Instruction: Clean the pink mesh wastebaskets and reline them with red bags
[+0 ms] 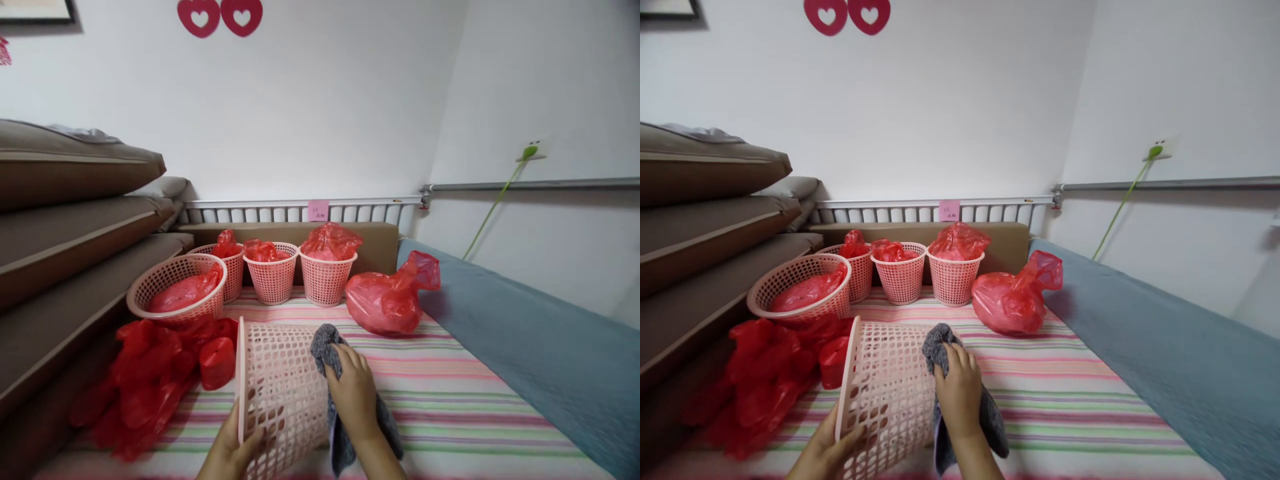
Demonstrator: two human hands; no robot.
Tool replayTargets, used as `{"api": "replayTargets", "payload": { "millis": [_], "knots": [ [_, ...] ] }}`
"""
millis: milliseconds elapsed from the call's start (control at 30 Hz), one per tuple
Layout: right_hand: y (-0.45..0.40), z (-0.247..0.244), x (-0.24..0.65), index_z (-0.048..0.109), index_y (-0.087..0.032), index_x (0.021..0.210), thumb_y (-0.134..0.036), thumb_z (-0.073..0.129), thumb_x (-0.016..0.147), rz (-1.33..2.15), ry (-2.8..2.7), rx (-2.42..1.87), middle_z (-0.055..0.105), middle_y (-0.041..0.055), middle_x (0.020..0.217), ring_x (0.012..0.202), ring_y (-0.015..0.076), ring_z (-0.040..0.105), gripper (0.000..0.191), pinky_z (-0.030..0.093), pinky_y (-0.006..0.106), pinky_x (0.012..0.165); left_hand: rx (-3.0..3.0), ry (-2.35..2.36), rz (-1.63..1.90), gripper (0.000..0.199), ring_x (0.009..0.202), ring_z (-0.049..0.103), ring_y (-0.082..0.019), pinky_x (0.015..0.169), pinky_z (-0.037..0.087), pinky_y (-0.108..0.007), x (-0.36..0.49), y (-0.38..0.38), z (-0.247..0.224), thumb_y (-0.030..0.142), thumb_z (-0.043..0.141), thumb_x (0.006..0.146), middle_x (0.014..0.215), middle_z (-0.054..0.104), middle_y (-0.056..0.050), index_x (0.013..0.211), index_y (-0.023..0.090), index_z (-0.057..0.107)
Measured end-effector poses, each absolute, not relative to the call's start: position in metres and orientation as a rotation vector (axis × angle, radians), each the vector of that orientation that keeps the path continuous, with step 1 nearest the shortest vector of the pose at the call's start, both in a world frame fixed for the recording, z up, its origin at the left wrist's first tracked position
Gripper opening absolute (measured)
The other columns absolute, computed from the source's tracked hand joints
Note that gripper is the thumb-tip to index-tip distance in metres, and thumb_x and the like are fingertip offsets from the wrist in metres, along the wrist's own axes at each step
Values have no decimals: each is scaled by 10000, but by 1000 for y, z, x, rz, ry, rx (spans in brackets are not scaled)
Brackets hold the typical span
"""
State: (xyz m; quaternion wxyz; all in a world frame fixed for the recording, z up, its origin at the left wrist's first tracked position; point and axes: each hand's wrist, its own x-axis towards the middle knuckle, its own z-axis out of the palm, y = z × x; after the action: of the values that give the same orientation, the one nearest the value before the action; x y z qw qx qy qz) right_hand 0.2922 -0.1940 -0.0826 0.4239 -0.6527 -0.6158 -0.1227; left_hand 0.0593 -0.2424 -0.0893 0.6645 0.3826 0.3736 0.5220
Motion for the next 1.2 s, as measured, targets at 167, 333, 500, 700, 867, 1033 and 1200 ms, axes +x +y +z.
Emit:
{"api": "replayTargets", "payload": {
  "millis": [167, 333, 500, 700, 867, 1033, 1200],
  "knots": [
    [-168, -66, 287, 620, -133, 1105, -185, 555, 806, -242, -1542, -1712, 644, 93, 1087, 1006, 254, 535, 311, 410, 372, 904, 1001, 824, 1156, 911, 1128, 589, -355, 997, 417, -451, 66, -249, -125, 510, 780, 605, 1151, 676, -186, 1354, 207, 360],
    [-166, -70, 287, 612, -126, 1123, -170, 555, 806, -252, -1557, -1714, 631, 98, 1111, 1024, 250, 526, 325, 404, 368, 917, 1007, 840, 1186, 956, 1222, 500, -383, 978, 436, -470, 67, -239, -106, 485, 827, 531, 1293, 578, -194, 1335, 202, 395],
    [-184, -89, 291, 610, -115, 1117, -145, 565, 783, -312, -1539, -1660, 623, 115, 1112, 1014, 256, 518, 337, 410, 387, 917, 990, 888, 1237, 611, 1134, 580, -342, 954, 454, -442, 75, -216, -35, 353, 704, 715, 1235, 617, -189, 1239, 130, 483],
    [-206, -109, 294, 605, -136, 1111, -152, 568, 764, -384, -1523, -1591, 623, 114, 1100, 1006, 260, 525, 349, 428, 396, 888, 869, 928, 1231, 678, 946, 679, -305, 787, 523, -380, 77, -218, -19, 170, 695, 639, 1087, 701, -145, 1276, 152, 462],
    [-199, -106, 294, 609, -127, 1115, -156, 575, 764, -411, -1516, -1572, 629, 115, 1093, 998, 259, 528, 355, 432, 394, 882, 815, 878, 1236, 860, 995, 667, -306, 808, 512, -379, 72, -227, -44, 202, 727, 641, 1130, 689, -146, 1390, 198, 304],
    [-178, -89, 291, 612, -130, 1125, -183, 583, 777, -388, -1511, -1608, 635, 108, 1102, 995, 255, 533, 353, 425, 384, 888, 779, 866, 1218, 1066, 941, 685, -329, 751, 517, -381, 68, -225, -70, 250, 804, 580, 1019, 726, -172, 1431, 156, 170],
    [-167, -68, 281, 621, -151, 1113, -198, 572, 795, -318, -1534, -1715, 644, 89, 1102, 998, 258, 540, 326, 422, 377, 876, 820, 811, 1177, 1125, 971, 671, -350, 799, 505, -418, 59, -232, -89, 329, 828, 583, 1032, 722, -183, 1450, 163, 131]
  ]
}}
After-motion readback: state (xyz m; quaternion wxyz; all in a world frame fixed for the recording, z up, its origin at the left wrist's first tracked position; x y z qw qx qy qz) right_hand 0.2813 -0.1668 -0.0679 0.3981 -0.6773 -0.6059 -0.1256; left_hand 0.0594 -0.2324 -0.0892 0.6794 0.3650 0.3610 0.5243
